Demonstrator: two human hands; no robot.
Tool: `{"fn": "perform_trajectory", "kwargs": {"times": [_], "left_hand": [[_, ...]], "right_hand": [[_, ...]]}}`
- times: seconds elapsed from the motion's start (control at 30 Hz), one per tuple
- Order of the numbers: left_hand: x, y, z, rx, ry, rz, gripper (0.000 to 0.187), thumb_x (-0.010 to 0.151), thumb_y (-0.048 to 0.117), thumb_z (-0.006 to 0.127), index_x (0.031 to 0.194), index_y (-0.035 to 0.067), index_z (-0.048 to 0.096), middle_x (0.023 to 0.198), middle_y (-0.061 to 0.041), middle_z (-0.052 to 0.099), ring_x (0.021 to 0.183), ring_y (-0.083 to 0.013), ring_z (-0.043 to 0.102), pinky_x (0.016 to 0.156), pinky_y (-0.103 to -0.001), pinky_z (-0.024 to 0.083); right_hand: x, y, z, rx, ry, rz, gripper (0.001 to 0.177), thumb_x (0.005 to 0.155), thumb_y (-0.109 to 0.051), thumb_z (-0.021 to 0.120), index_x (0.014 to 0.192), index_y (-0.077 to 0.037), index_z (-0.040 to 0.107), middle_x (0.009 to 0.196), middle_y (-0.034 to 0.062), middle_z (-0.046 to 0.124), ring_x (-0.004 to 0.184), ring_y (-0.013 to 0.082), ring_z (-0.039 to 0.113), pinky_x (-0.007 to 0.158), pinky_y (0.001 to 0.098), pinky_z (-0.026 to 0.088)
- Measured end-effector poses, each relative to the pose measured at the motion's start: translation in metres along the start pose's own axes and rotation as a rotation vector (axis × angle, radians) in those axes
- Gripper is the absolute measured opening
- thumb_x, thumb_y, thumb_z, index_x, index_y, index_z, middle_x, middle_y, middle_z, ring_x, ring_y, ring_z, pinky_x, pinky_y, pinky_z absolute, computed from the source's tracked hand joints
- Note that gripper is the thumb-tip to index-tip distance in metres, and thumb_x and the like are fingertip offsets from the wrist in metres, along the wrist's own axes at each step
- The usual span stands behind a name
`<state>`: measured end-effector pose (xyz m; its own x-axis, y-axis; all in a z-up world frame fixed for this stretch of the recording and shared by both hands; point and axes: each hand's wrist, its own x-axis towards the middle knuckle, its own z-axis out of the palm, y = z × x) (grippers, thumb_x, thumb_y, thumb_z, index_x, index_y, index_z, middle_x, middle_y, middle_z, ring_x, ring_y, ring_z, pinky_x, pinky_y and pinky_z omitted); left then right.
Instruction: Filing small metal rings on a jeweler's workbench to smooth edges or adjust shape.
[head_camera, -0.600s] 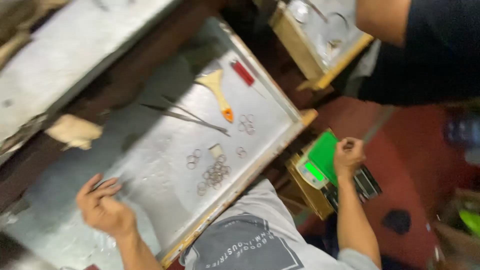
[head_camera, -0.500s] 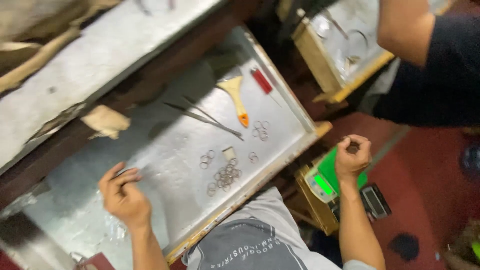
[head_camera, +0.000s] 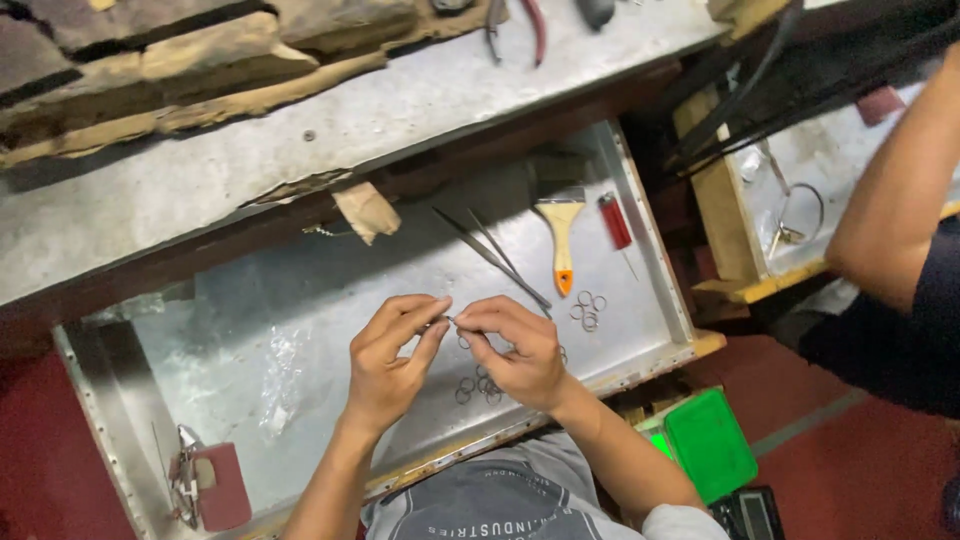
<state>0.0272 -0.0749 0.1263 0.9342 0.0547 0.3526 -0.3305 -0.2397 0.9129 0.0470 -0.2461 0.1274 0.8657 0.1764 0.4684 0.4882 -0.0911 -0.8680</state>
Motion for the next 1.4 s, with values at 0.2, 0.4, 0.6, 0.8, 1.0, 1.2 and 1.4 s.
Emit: {"fn": "perform_trajectory", "kwargs": {"times": [0.2,0.4,0.6,0.8,1.0,1.2,1.4], "left_hand": [[-0.001,-0.011,-0.009,-0.145,-0.054,-0.097,0.013,0.090,-0.002,0.073,0.100,0.002,0.080,0.085,-0.010,0.077,0.074,-0.0209,0.077,0.066,-0.032,0.065],[-0.014,-0.026,-0.008,-0.391,0.032,-0.242,0.010,0.093,-0.002,0.070,0.101,-0.002,0.075,0.084,-0.014,0.077,0.076,-0.0205,0.076,0.068,-0.034,0.066],[-0.010,-0.020,-0.014,-0.333,0.089,-0.206,0.009,0.091,-0.002,0.072,0.099,-0.001,0.077,0.084,-0.013,0.076,0.077,-0.0203,0.076,0.066,-0.033,0.064],[-0.005,-0.004,-0.018,-0.165,0.208,-0.117,0.010,0.089,-0.004,0.073,0.098,-0.001,0.078,0.087,-0.012,0.075,0.077,-0.0208,0.077,0.068,-0.031,0.064],[-0.004,0.001,-0.008,-0.096,0.256,-0.046,0.012,0.086,-0.005,0.075,0.095,0.002,0.080,0.082,-0.011,0.075,0.070,-0.0228,0.076,0.061,-0.031,0.063],[-0.007,-0.001,-0.002,-0.188,0.214,-0.096,0.014,0.087,-0.005,0.074,0.099,0.000,0.076,0.081,-0.013,0.074,0.071,-0.0243,0.075,0.060,-0.034,0.063],[-0.006,-0.007,-0.001,0.041,0.281,0.093,0.017,0.079,-0.009,0.081,0.091,0.002,0.078,0.075,-0.009,0.076,0.062,-0.0247,0.075,0.055,-0.033,0.062]], "right_hand": [[0.000,0.006,0.001,0.092,-0.028,0.057,0.013,0.082,0.006,0.080,0.093,0.008,0.073,0.084,0.0168,0.079,0.071,0.0239,0.078,0.064,0.0332,0.063],[0.008,0.057,-0.041,-0.861,-0.252,-0.032,0.015,0.084,-0.006,0.081,0.098,-0.006,0.074,0.089,0.0098,0.070,0.078,0.0305,0.070,0.068,0.0407,0.059],[0.000,0.080,-0.043,-1.107,-0.497,0.181,0.018,0.088,-0.012,0.073,0.106,-0.008,0.075,0.085,0.0089,0.070,0.078,0.0294,0.072,0.066,0.0393,0.059],[-0.005,0.081,-0.044,-0.989,-0.319,0.255,0.019,0.086,0.004,0.063,0.105,0.005,0.066,0.079,0.0170,0.060,0.066,0.0385,0.068,0.058,0.0478,0.057],[-0.041,0.078,-0.043,-0.256,0.002,0.366,0.015,0.093,-0.011,0.056,0.097,-0.004,0.069,0.066,0.0114,0.062,0.054,0.0194,0.055,0.049,0.0353,0.048],[-0.007,0.018,0.013,0.034,-0.033,0.214,0.004,0.078,0.001,0.078,0.082,0.001,0.076,0.048,0.0050,0.057,0.039,0.0111,0.045,0.035,0.0220,0.041],[-0.012,0.028,0.019,0.077,-0.006,0.214,0.009,0.086,-0.004,0.074,0.082,0.005,0.073,0.041,0.0025,0.047,0.037,0.0086,0.041,0.035,0.0234,0.037]]}}
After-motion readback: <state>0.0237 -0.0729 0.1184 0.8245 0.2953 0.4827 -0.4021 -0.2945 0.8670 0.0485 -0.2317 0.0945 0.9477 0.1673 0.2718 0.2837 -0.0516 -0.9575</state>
